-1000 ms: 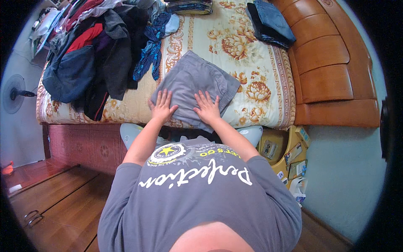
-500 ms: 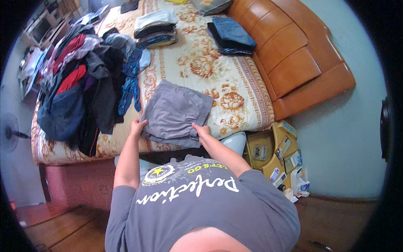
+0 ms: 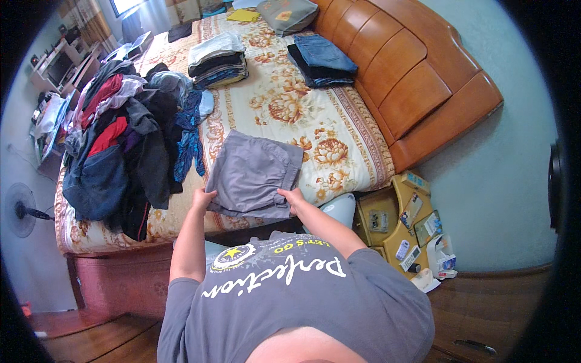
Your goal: The person folds a light-grey t-shirt and a pair of grey shorts by hand on a bed.
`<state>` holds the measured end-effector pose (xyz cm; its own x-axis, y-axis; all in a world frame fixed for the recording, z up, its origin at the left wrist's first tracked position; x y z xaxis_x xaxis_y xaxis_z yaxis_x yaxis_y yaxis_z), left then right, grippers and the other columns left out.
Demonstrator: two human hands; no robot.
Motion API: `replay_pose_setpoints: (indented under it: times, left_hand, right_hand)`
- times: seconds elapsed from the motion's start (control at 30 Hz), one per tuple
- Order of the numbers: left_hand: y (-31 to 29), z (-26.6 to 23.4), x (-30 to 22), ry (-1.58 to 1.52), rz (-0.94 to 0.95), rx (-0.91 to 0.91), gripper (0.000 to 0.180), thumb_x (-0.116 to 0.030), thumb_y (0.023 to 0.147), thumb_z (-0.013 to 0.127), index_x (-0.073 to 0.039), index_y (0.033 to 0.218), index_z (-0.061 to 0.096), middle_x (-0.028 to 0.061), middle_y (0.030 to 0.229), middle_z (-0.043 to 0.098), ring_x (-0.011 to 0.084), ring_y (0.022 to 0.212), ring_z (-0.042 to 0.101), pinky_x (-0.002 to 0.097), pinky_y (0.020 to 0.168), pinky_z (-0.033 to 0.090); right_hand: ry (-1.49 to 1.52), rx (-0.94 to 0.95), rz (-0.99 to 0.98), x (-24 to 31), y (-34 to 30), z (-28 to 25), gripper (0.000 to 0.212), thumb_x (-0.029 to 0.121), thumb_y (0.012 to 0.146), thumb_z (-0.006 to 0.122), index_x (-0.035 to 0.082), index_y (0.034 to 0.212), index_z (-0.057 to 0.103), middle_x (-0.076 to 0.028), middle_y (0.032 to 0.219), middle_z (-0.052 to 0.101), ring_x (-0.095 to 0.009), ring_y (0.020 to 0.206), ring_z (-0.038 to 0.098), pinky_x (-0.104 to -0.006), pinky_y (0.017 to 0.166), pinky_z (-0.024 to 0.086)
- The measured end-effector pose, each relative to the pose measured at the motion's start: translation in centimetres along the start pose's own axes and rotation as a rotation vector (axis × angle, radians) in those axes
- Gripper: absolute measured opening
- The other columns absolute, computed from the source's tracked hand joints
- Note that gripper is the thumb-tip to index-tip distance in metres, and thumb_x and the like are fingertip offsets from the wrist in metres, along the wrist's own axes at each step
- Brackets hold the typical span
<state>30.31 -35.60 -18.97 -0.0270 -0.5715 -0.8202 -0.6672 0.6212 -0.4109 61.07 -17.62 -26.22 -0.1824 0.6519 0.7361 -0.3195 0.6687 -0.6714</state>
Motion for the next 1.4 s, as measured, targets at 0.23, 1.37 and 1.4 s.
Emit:
replay_pose_setpoints:
  times: [0.23,1.37,1.4]
  left_hand:
    - [-1.3,-2.4,-2.1,0.041,0.09,-0.146,0.02,-0.009,0.072,0.065,0.004,0.087,0.065,0.0078,0.072,0.064,0.0153,0.062,0.059,0.0318,0.057,0.045]
    - [-0.8,11.9,-42.8,-0.396,0.251,0.366,0.02,-0.002,0.081,0.051,0.005,0.098,0.059,0.0097,0.087,0.063,0.0152,0.075,0.06,0.0275,0.068,0.049]
    - [1.7,13.1,-45.8,-0.336,0.34,0.428,0.02,-0.004,0.082,0.051,0.003,0.099,0.059,0.0086,0.084,0.062,0.0147,0.071,0.06,0.0272,0.066,0.05]
  right_hand:
    - [-0.013,0.036,-0.064,4.9,-2.9,1.1,0.051,0.004,0.072,0.068,0.001,0.115,0.04,-0.015,0.112,0.054,-0.029,0.101,0.054,-0.048,0.08,0.048]
    - [-0.24,0.632,0.006,43.7,-1.3,-14.3,0.034,0.013,0.083,0.058,0.005,0.116,0.051,-0.01,0.108,0.061,-0.024,0.094,0.061,-0.0456,0.087,0.048]
    - [-0.305,0.61,-0.067,48.1,1.6,-15.6,0.034,0.013,0.083,0.058,0.006,0.116,0.051,-0.01,0.106,0.062,-0.023,0.093,0.062,-0.0445,0.087,0.048]
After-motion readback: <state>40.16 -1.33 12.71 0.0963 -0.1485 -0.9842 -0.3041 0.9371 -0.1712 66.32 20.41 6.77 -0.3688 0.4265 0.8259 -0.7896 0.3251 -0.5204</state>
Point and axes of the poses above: each hand's wrist, its own y-axis towards the middle knuckle, its own z-axis out of the palm, x = y × z, the point moved 8 cm from there along y, towards the middle knuckle
